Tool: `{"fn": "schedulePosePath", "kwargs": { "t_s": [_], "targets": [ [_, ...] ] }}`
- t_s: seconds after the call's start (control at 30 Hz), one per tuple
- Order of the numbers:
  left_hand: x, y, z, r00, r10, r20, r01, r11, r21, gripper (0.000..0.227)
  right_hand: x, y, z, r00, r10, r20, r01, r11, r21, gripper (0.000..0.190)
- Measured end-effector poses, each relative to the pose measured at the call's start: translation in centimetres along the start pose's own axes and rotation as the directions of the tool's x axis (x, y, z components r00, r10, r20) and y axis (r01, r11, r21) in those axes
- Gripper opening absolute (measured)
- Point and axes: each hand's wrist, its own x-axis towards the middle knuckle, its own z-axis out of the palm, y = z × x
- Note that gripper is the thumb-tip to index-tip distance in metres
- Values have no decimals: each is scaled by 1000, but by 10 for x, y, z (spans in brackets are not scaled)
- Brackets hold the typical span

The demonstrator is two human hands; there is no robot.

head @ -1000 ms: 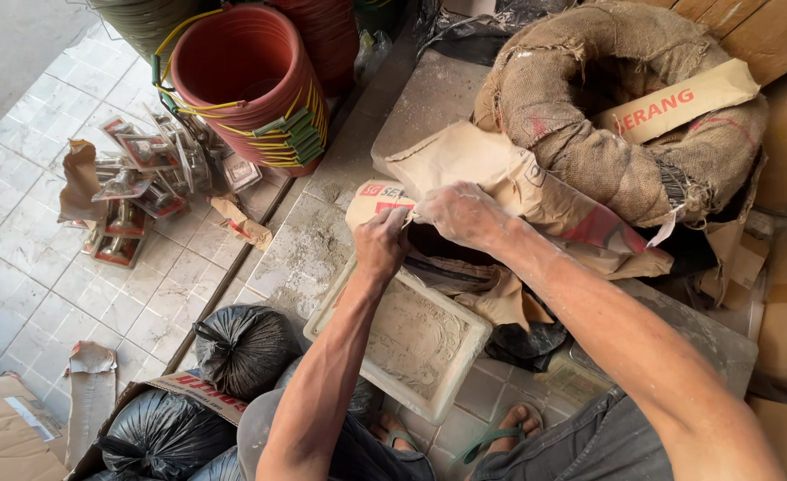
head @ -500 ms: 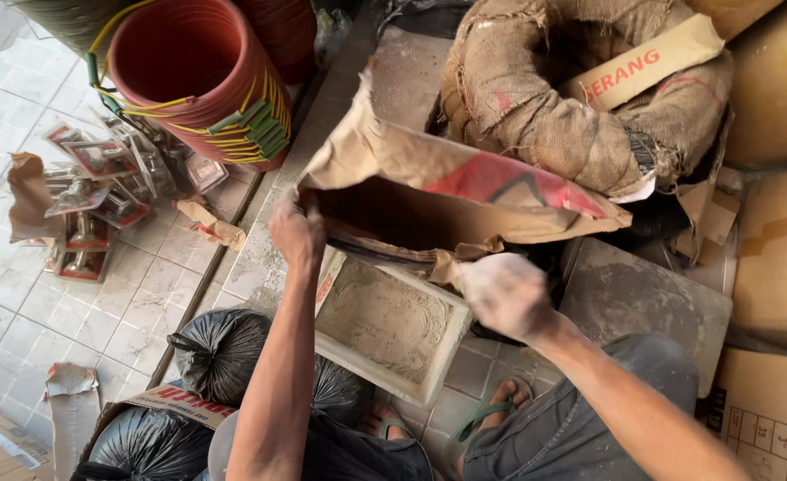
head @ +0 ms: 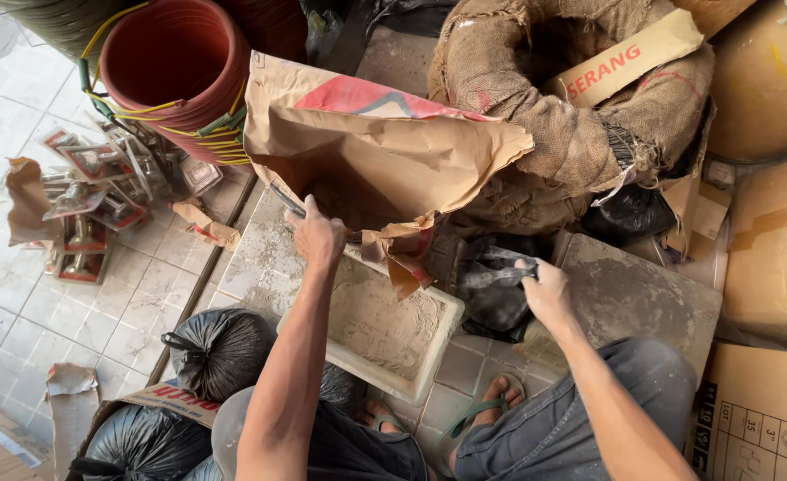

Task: The person scoops gray powder into small black plastic bags and then places these bags into a large paper cement bag. They organize the bags inside the large container by hand before folding the paper top closed.

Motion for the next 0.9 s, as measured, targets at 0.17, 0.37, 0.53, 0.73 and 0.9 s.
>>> {"fn": "schedulePosePath", "kwargs": {
  "t_s": [0.17, 0.37, 0.53, 0.73, 0.9],
  "targets": [
    [-33, 24, -27, 992, 118, -45, -108, 979, 173, 73, -3, 18, -24, 966, -239, -100, 228, 968, -105, 13],
    [-31, 8, 3, 805, 587, -88, -533, 780, 328, 37, -64, -113, -79, 901, -392, -184, 366, 917, -161, 5],
    [-58, 28, 28, 656, 708, -263, -736, 677, -14, 46, -104, -257, -139, 856, -497, -146, 489, 868, -86, 19],
    [-109, 64, 12, 721, 381, 579, 410, 439, -799, 71, -108, -372, -152, 799, -596, -80, 595, 764, 249, 12],
    [-86, 80, -10, 504, 638, 582, 834, -184, -521, 120, -71, -417, -118, 718, -692, 81, 617, 686, 385, 6]
  ]
}}
